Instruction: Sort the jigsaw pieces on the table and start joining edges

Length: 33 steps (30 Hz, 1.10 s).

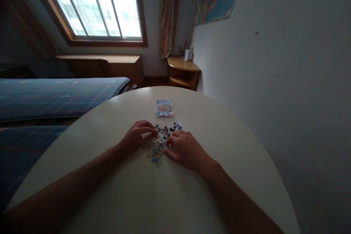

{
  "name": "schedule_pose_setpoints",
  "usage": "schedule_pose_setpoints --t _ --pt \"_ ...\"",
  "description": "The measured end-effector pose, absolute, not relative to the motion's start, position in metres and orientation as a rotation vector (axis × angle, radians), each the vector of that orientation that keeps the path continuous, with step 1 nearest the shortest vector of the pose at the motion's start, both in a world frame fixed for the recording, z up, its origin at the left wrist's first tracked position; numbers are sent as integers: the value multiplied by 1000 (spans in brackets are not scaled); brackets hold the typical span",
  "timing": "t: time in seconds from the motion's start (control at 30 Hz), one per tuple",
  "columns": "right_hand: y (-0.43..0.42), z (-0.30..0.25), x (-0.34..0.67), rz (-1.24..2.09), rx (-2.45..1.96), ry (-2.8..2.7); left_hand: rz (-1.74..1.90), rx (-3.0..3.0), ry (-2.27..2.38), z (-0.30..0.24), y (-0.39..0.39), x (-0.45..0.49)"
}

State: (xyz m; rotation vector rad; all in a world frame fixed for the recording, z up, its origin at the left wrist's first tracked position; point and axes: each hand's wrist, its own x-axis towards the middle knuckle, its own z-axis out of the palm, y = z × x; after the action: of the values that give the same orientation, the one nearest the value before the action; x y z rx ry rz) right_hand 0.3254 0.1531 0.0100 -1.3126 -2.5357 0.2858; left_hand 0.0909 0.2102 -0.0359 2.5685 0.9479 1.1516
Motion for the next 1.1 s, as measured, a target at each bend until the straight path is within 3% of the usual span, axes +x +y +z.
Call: schedule_pose_setpoints --t 0.27,0.4,0.63,1.1 --pt "160 4 331 396 -1192 -2426 1091 2485 1392 -40 214 87" --pt "167 1 338 260 -1200 -2282 1007 2469 1464 -40 215 86" --pt "179 -13 345 -27 -1281 -2302 929 2471 1455 -37 211 90" --pt "173 -6 348 159 -1053 -2492 802 2617 1303 -27 197 93"
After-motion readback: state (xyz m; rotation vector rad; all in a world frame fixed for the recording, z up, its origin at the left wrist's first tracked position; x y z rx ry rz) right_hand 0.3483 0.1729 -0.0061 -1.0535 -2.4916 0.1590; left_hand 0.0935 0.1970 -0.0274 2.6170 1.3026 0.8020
